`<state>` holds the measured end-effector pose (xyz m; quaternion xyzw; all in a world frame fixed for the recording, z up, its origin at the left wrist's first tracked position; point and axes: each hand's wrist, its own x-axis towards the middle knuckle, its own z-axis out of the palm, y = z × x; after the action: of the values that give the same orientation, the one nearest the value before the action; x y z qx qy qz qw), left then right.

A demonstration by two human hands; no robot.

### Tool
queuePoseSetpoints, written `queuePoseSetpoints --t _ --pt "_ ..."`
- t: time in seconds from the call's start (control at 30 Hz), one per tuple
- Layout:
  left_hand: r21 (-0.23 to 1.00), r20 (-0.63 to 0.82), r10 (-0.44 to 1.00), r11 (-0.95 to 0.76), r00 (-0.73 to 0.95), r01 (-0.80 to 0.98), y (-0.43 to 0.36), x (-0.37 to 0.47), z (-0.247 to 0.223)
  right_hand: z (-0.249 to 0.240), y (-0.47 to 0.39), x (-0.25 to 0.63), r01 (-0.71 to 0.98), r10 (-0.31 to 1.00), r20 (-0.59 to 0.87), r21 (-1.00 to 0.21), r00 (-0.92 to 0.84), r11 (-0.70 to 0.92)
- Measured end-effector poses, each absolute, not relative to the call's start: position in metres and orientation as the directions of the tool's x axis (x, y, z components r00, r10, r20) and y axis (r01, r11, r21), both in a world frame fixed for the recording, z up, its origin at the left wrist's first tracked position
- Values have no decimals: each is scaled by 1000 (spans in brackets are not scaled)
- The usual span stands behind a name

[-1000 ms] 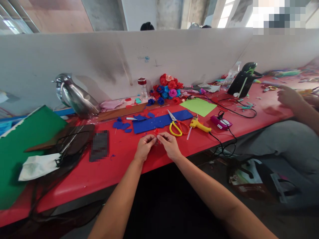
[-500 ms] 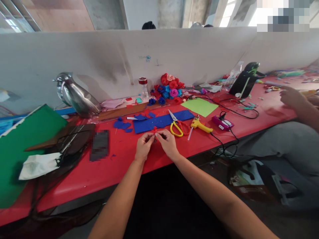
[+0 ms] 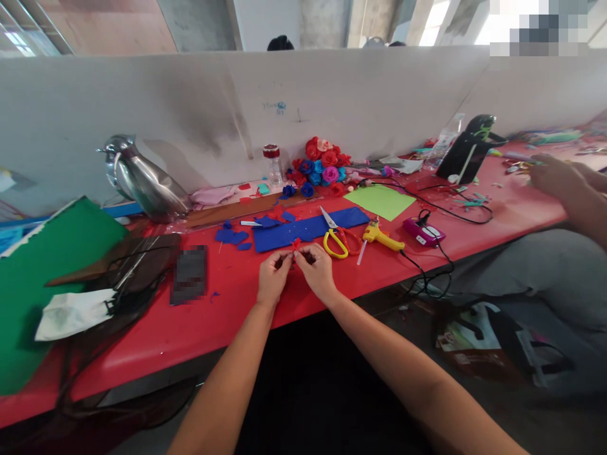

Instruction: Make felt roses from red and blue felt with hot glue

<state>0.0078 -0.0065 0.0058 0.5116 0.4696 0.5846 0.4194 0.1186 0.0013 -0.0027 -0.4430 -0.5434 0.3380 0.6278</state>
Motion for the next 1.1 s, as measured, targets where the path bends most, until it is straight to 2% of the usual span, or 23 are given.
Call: queuePoseSetpoints --t 0.47,0.9,1.1 --pt "976 216 972 -213 -89 39 -8 7 7 -10 4 119 10 937 310 -950 164 312" --pt "984 177 982 -177 -67 9 -6 7 5 -4 1 124 52 915 361 -933 180 357" --pt "983 184 982 -184 -41 2 -6 7 4 -5 1 124 -4 929 331 -942 164 336"
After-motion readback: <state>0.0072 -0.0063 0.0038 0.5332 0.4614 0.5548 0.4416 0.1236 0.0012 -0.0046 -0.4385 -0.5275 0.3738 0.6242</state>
